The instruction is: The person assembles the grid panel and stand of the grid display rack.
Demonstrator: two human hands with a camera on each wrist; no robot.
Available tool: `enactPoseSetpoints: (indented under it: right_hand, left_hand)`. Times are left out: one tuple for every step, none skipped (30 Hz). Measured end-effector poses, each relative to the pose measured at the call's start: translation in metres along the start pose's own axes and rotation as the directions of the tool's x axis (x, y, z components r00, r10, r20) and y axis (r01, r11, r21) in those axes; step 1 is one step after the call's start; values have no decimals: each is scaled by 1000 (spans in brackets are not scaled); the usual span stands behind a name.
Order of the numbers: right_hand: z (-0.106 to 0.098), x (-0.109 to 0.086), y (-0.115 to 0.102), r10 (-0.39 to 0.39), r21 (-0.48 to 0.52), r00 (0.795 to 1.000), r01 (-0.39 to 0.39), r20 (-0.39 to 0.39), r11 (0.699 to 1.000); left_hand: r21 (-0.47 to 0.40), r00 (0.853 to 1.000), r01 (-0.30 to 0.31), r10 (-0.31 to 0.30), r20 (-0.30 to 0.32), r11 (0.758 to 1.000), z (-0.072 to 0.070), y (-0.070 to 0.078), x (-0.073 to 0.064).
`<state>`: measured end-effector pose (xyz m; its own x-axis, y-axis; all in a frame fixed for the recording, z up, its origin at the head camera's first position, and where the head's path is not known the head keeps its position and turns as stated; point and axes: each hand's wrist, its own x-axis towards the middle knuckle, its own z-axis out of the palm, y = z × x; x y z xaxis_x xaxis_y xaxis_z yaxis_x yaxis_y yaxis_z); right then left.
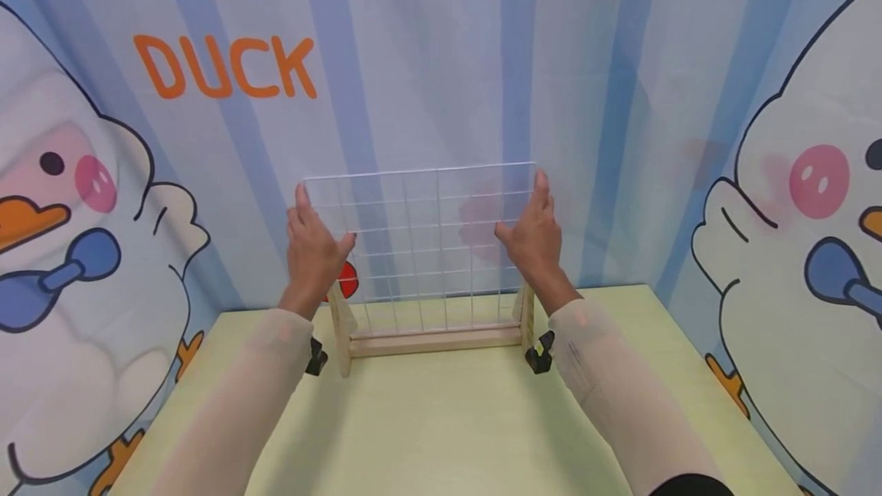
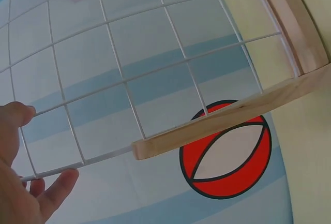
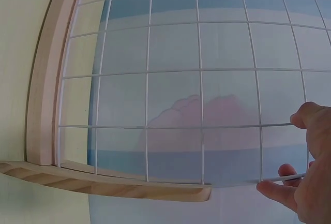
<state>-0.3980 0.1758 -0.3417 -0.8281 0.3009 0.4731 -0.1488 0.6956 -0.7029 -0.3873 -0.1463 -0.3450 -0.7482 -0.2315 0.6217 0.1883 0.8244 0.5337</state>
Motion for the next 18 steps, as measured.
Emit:
enactPoseSetpoints:
  right_hand:
    - [1,0,1,-2,-1,1000,2,1,1000]
    - [2,-1,1,-3,0,1000,3,5,1000]
    - [3,-1,2,-3,4,1000,3,8,1000]
    - [4,-2,3,-2,8,1000,2,10,1000]
    - [5,-3,4,-1,10,1000,1,13,1000]
    - [6,-4,5,1,14,1000,-2,15,1000]
    - [6,-5,5,3,14,1000,-4,17,1000]
    - [6,-5,6,6,16,1000,-6,18,1000]
    - [7,-6,7,5,15,1000,-6,17,1000]
    - [7,-6,7,4,13,1000,-4,14,1000]
    - [7,-6,8,4,9,1000,-4,13,1000]
    - [8,-6,8,4,7,1000,-4,11,1000]
    - [8,-7,8,1,4,1000,-1,9,1000]
    - [8,-7,9,-1,3,1000,0,7,1000]
    - [8,-7,9,-3,-1,1000,3,6,1000]
    - [9,-7,10,-8,-3,1000,8,4,1000]
    - [9,-7,10,-12,-4,1000,12,3,1000]
    - [9,-7,10,-18,-6,1000,18,3,1000]
  left_hand:
    - [0,1000,-3,3,-3,1000,1,-2,-1]
    - [-1,1000,-4,4,-5,1000,2,-3,-2]
    - [-2,1000,-7,7,-12,1000,3,-4,-3]
    - [-3,1000,-10,10,-18,1000,5,-5,-4]
    - [-3,1000,-12,12,-22,1000,5,-6,-5]
    - [-1,1000,-13,13,-27,1000,6,-6,-5]
    - [3,999,-16,16,-33,1000,7,-7,-6]
    - [7,999,-21,21,-38,1000,7,-7,-6]
    - [11,999,-28,28,-43,1000,8,-7,-7]
    - [17,999,-31,31,-42,999,8,-7,-7]
    - [22,999,-33,34,-42,999,8,-7,-7]
    - [27,998,-35,36,-42,999,8,-6,-8]
    - [31,998,-38,40,-44,999,8,-6,-8]
    - [38,998,-41,43,-47,998,9,-7,-9]
    - [41,998,-42,44,-48,998,9,-7,-9]
    - [45,998,-44,46,-50,998,10,-7,-9]
    - [50,998,-45,47,-50,998,10,-7,-10]
    - [52,997,-48,51,-52,997,10,-8,-10]
